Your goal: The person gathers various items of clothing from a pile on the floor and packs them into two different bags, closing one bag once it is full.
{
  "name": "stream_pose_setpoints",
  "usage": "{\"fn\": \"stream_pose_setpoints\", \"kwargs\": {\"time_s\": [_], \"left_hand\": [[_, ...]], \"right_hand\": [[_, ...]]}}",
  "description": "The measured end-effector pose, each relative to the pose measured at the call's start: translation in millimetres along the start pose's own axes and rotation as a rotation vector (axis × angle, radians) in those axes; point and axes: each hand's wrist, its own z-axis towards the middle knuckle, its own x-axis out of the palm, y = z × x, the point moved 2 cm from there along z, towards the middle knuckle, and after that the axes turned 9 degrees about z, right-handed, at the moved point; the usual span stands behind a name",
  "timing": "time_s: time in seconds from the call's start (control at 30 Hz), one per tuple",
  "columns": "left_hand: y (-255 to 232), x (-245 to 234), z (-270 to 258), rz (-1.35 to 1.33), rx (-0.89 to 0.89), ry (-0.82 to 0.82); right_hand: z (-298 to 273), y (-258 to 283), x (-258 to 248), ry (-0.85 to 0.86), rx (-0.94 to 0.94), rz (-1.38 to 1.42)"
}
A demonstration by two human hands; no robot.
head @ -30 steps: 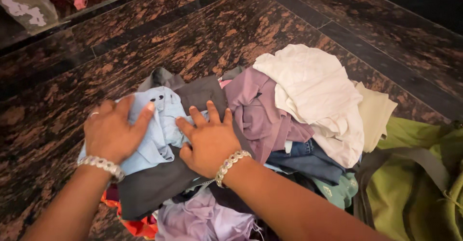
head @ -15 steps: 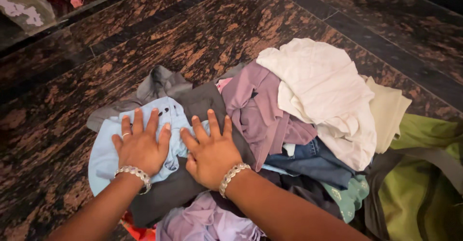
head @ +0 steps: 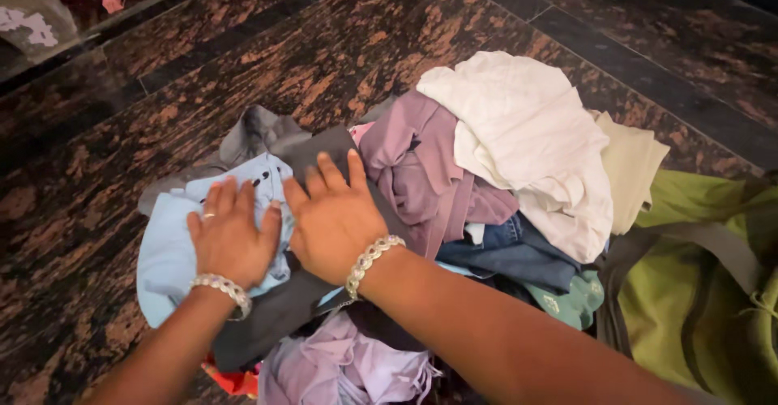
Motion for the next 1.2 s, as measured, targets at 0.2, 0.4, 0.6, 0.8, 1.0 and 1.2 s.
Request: {"fn": "stream_pose_setpoints", "kwargs": {"time_s": [0.2,0.4,0.6,0.8,1.0,1.2], "left_hand": [[-23,-6,-24,-0.023,0.11,-0.156],[13,-18,32,-0.217,-0.167,0.131],[24,15,86,-0.161,-0.086,0.595],[38,12,68,-0.414,-0.063,0.67],[7,-21,21,-0.16,-0.11,0.59],[-50,-32,-3,-0.033,0.004,0.095]], "right_hand": [[-14,-19,23,-0.278,-0.118,0.139],[-11,-21,31,-0.226,-0.052,0.149],[-25,-13,21,-0.198,-0.046,0.171],[-51,12,-19,-0.117,-0.025,0.2],[-70,32,-39,-0.043,0.04,0.185],[-63,0,1,-0.087,0.007,0.184]]}}
